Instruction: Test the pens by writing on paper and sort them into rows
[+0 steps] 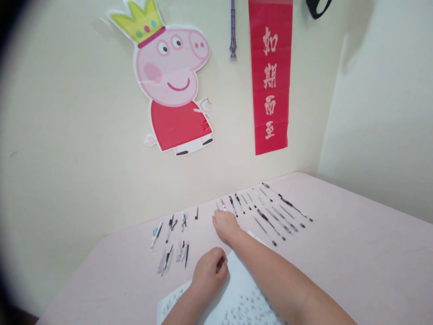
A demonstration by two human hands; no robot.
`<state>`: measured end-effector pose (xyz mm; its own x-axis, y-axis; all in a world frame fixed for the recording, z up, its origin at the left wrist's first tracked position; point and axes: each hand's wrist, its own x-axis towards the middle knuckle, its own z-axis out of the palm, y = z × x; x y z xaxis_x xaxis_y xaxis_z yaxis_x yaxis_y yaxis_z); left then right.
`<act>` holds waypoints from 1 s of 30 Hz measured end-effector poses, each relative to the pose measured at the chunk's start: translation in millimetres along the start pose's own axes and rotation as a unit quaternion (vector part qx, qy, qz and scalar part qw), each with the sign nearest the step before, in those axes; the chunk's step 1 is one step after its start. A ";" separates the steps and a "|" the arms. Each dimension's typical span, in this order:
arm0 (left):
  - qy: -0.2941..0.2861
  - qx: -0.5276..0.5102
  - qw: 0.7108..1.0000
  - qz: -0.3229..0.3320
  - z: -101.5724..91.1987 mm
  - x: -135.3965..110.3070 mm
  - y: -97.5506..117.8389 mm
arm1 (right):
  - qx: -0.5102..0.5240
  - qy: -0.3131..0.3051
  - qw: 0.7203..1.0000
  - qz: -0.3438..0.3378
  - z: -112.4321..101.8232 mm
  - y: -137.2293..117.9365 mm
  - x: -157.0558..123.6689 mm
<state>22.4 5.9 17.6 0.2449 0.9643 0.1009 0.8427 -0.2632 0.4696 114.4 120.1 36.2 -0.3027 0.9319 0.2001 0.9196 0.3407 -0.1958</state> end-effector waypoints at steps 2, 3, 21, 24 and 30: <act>0.000 0.002 1.000 0.000 -1.0 0.1 1.1 | 0.020 0.000 0.998 -0.055 0.0 -8.3 0.7; 0.000 0.003 1.000 0.004 -1.6 0.1 1.7 | 0.030 0.000 0.996 -0.083 1.4 -12.7 1.9; -0.005 -0.041 0.999 0.020 -3.4 -2.1 4.4 | 0.090 -0.076 0.962 -0.245 46.4 -44.8 52.1; -0.002 -0.026 0.999 0.030 -3.9 -1.6 3.8 | 0.094 -0.064 0.960 -0.254 49.1 -42.4 50.5; 0.021 -0.016 0.999 0.034 -1.1 -0.6 1.4 | 0.109 -0.072 0.954 -0.270 43.8 -31.1 33.6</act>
<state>22.9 4.9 19.1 0.2802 0.9449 0.1694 0.8090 -0.3275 0.4881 64.6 146.4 7.0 -0.7629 0.6158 0.1969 0.5511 0.7787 -0.2998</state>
